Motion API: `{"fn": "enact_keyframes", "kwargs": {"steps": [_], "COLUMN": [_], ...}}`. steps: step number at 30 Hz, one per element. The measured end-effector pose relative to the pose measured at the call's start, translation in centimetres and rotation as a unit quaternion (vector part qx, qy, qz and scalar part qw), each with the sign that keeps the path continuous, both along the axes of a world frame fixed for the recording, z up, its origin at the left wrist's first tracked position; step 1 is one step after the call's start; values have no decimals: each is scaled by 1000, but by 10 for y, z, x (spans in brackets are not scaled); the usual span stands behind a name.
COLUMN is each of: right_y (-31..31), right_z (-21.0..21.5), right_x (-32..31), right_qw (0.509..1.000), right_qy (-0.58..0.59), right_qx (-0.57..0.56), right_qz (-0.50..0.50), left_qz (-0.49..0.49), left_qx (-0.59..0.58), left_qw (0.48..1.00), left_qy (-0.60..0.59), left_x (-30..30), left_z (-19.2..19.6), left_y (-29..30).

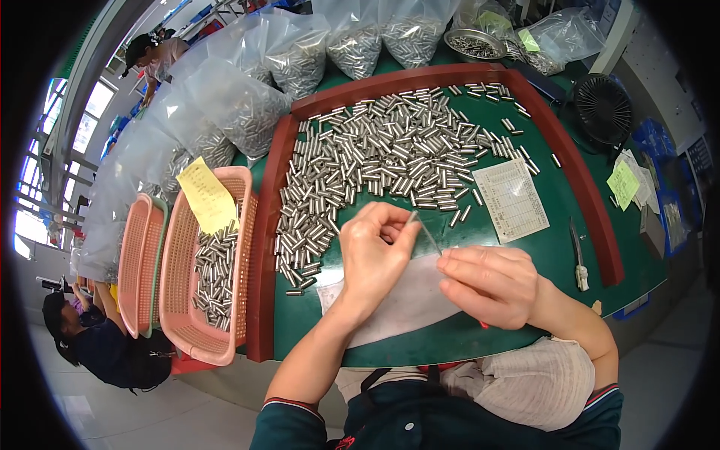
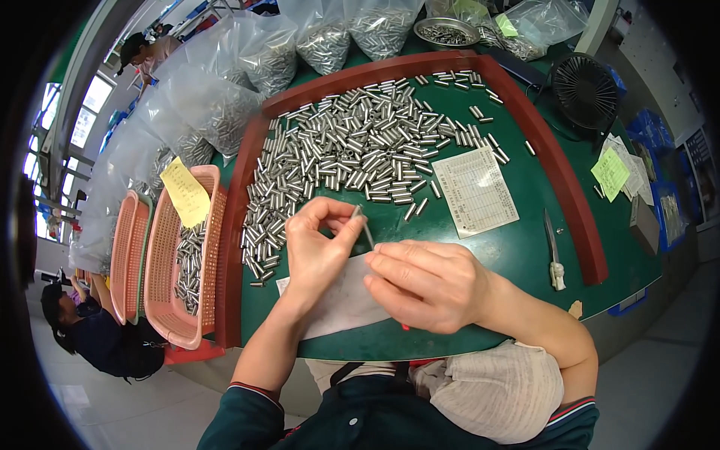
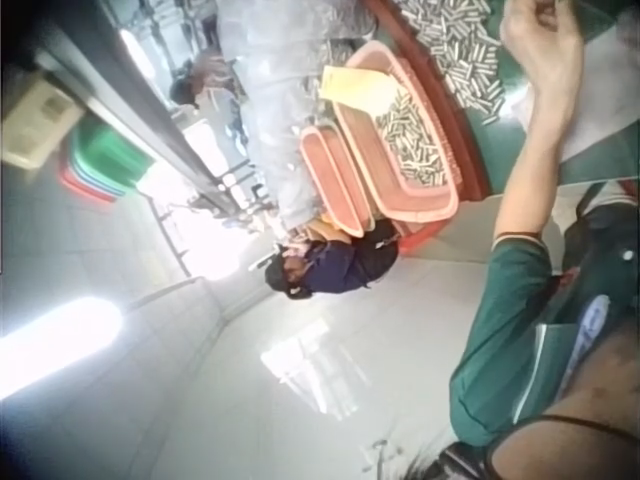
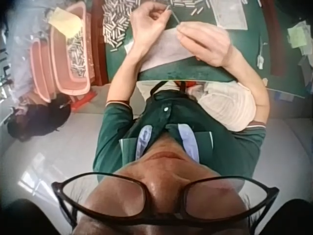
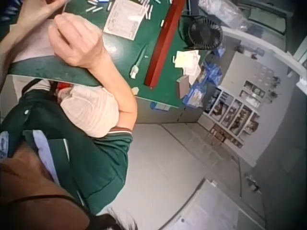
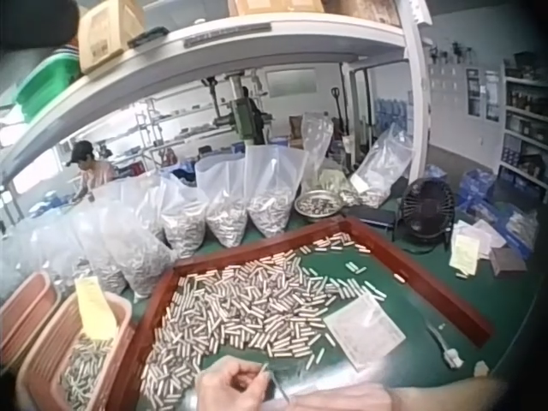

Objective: Inspecting and cleaning the interior of small cylindrical metal parts using a thin pick tool at a workbench.

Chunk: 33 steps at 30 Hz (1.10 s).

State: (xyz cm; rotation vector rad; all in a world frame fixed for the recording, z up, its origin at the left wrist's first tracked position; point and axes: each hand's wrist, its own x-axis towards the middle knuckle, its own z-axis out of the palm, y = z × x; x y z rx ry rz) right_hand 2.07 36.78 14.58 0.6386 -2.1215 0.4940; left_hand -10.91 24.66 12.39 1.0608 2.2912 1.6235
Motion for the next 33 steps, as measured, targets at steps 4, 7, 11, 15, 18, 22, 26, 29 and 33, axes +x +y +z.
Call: {"fn": "enact_keyframes", "kwargs": {"steps": [4, 7, 11, 15, 18, 22, 26, 29, 33], "right_y": [-1, 4, 6, 6, 5, 4, 3, 5, 6], "right_z": [6, 3, 1, 1, 0, -1, -2, -3, -2], "right_x": [4, 5, 1, 0, 0, -1, 0, 1, 4], "right_qw": [999, 998, 996, 996, 995, 994, 994, 994, 994], "right_qy": [0, -6, 12, 12, 14, 13, 11, -4, -17], "right_qx": [-34, -58, -77, -84, -87, -95, -91, -90, -89], "right_qz": [4, -32, -42, -39, -46, -48, -53, -54, -57], "left_qz": [28, -88, -146, -154, -157, -160, -156, -165, -177], "left_qx": [37, 110, 95, 81, 75, 75, 81, 77, 82], "left_qw": [994, 919, 859, 863, 869, 873, 874, 873, 899], "left_qy": [-99, -367, -481, -473, -464, -455, -454, -452, -392], "left_x": [-23, -23, -22, -21, -20, -20, -20, -19, -11], "left_z": [-4, -4, -4, -5, -5, -7, -8, -8, -5], "left_y": [-3, -4, -5, -4, -4, -5, -5, -5, -4]}}
